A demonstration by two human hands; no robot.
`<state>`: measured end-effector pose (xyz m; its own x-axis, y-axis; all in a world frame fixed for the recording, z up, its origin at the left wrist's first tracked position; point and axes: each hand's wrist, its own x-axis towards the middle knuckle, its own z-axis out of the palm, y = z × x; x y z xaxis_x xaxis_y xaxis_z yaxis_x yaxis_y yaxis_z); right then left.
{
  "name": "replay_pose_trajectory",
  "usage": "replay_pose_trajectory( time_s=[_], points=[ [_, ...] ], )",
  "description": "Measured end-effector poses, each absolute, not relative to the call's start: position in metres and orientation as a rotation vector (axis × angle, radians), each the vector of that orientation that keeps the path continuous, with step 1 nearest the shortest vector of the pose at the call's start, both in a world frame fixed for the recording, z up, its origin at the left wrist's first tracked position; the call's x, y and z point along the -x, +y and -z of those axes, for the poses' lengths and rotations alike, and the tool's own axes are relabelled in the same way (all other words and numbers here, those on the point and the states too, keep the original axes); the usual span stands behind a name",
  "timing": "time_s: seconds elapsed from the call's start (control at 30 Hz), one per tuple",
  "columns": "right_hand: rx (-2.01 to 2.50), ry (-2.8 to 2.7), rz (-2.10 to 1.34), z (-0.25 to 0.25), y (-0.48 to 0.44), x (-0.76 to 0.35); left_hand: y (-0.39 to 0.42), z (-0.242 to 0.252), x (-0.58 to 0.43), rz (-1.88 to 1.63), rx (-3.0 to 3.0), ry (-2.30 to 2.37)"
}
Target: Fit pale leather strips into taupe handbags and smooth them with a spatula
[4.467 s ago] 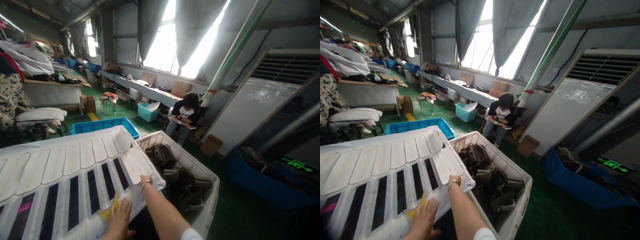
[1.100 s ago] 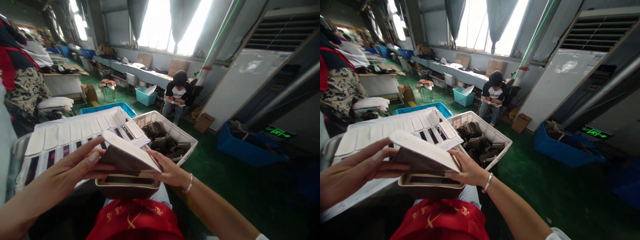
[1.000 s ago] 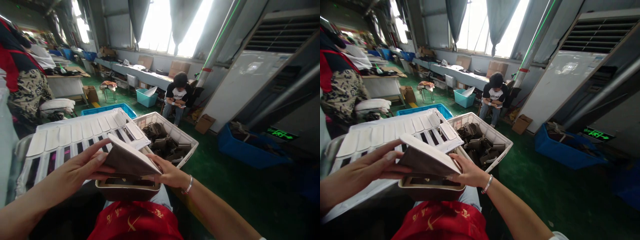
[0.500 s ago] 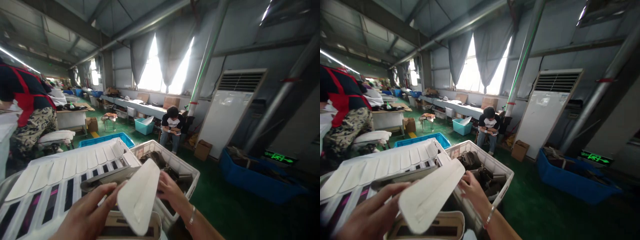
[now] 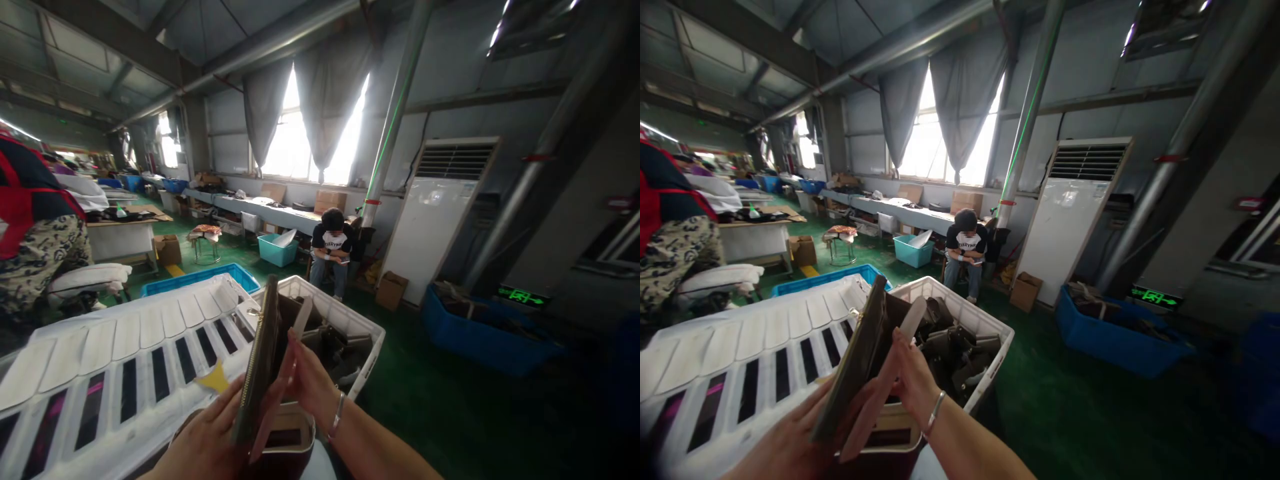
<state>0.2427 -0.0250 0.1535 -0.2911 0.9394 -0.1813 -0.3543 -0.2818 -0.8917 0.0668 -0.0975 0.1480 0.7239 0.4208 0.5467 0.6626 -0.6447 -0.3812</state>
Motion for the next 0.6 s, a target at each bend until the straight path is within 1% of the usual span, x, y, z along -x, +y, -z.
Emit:
replay_pose_trajectory(
  time_s=[0.1, 0.2, 0.37, 0.5, 0.6],
  points=[
    [0.945, -0.873, -1.617, -0.157, -0.023, -0.239, -0.095, -0.143, -0.068, 0.518, 2.323, -0.87],
    [0.932, -0.927, -1.464, -0.162, -0.025, -0.234, -0.089, -0.144, -0.069, 0.488, 2.315, -0.997],
    [0.793, -1.037, -1.37, -0.163, -0.02, -0.222, -0.084, -0.149, -0.077, 0.47, 2.443, -1.007],
    [0.808, -1.192, -1.233, -0.161, -0.013, -0.232, -0.093, -0.153, -0.068, 0.47, 2.683, -1.159],
    [0.916, -1.401, -1.125, -0.158, -0.012, -0.248, -0.103, -0.15, -0.043, 0.628, 2.984, -1.331]
  ],
)
